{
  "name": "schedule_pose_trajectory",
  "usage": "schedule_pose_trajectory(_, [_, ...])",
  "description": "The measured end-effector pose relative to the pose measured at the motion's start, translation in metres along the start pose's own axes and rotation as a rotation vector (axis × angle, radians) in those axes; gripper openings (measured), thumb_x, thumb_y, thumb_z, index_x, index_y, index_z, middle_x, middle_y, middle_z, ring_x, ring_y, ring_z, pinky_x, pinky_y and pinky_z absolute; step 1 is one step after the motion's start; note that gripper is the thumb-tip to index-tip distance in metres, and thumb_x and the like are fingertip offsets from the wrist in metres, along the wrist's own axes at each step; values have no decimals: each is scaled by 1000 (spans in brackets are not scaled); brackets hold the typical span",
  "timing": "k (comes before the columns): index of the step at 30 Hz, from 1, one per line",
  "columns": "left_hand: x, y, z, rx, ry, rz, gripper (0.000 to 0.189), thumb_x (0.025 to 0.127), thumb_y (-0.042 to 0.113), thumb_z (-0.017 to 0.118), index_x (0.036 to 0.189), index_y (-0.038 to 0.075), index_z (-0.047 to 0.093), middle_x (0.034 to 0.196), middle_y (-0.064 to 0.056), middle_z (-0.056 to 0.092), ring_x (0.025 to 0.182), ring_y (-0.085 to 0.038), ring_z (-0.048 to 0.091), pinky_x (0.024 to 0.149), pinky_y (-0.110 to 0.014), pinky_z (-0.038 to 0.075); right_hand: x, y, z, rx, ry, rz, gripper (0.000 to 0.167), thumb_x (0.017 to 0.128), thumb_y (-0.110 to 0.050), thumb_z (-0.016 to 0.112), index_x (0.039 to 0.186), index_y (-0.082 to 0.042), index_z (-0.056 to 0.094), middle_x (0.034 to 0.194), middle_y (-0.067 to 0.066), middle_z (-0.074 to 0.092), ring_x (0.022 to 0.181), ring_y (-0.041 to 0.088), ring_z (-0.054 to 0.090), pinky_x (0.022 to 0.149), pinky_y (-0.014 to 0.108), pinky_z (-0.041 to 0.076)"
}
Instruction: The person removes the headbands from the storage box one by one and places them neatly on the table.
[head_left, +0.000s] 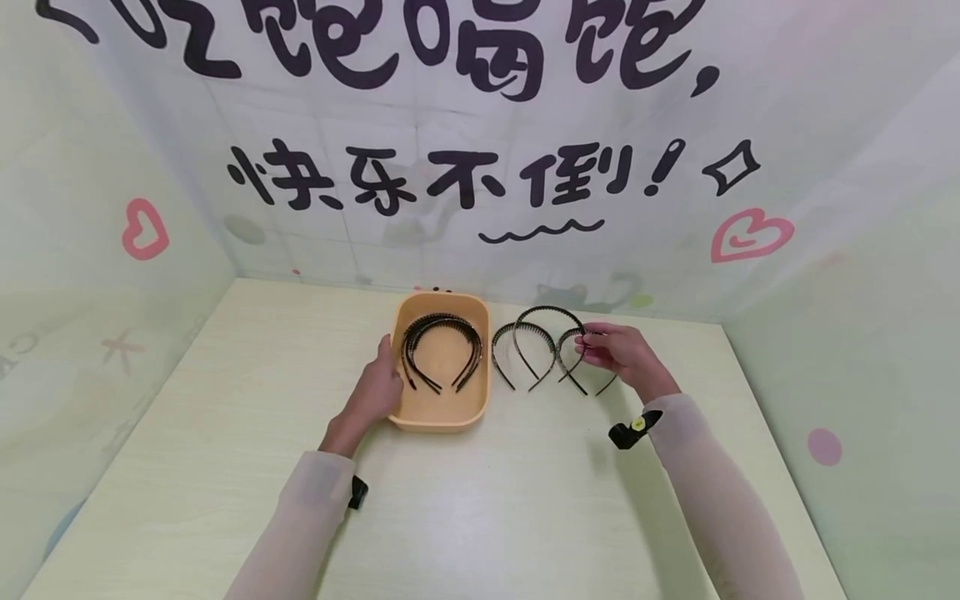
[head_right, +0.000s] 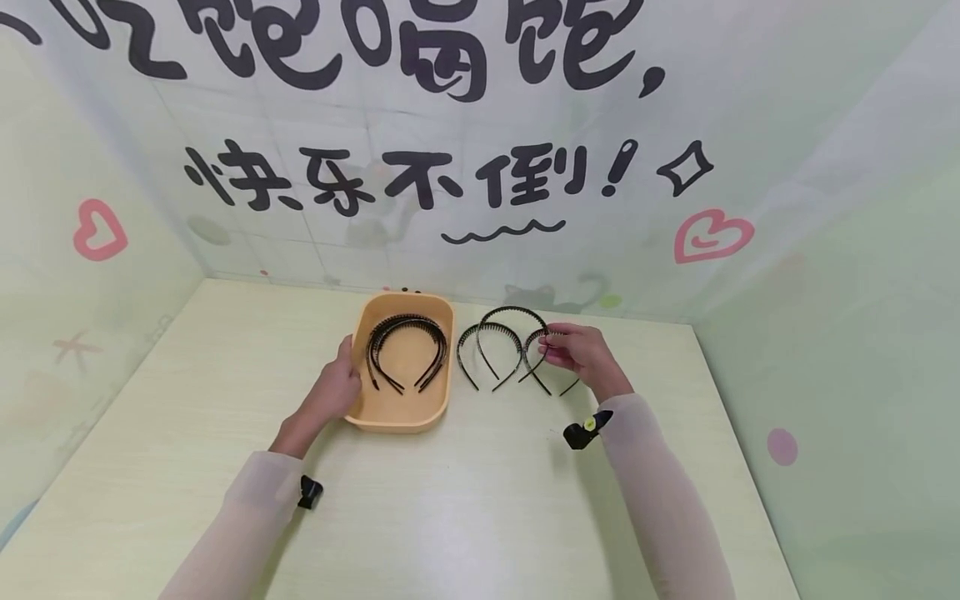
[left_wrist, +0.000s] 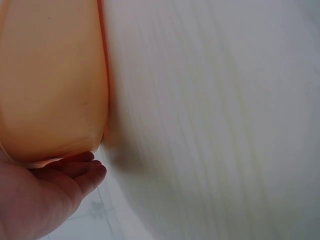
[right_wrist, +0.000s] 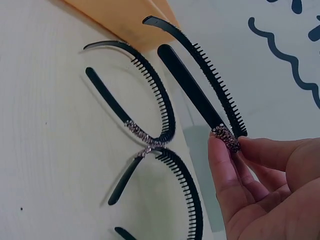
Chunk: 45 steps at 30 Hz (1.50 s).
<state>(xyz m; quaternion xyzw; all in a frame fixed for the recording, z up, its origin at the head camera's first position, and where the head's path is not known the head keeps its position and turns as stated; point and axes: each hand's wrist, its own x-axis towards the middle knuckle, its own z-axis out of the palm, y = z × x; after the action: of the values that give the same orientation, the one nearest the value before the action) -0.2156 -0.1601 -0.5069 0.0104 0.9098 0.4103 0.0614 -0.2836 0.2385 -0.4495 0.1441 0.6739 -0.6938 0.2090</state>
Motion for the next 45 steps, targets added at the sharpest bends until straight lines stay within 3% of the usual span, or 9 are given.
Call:
schedule_pose_trajectory(13, [-3,1,0,-17,-6,-20,67,97,-1,29,157,2,0,122,-39,58,69,-25,64,57,-33,50,-7,8,-34,-73,89,21,53,100,-6,55,151,-4,40,101,0,75,83,7,71,72,22,56])
schedule_pose_trajectory(16, [-2,1,-1,-9,-10,-29,67,97,-1,29,157,1,-1,126,-40,55,70,-25,64,58,-33,50,-7,9,-43,-60,114,29,54,99,-6,56,150,-2,40,92,-3,75,82,8,71,72,22,56])
schedule_pose_trajectory(22, [0,1,-1,13,-15,-35,66,98,0,29,157,-1,-3,131,-40,52,75,-26,63,59,-32,49,-10,8,-56,-74,154,20,52,100,-7,56,149,0,41,89,-5,74,84,9,71,73,22,55])
schedule_pose_trajectory(38, [0,0,0,14,-9,-21,67,98,0,30,157,-1,-2,125,-41,55,71,-26,63,58,-33,50,-19,10,-99,-39,215,41,53,101,-5,52,151,0,36,80,-10,74,77,4,68,72,22,53])
schedule_pose_trajectory(45, [0,0,-1,-12,-8,-25,67,98,0,29,157,1,-1,124,-40,56,67,-25,63,56,-33,51,-18,16,-120,-14,237,25,39,100,-3,53,139,-2,49,79,-9,74,76,4,68,71,22,53])
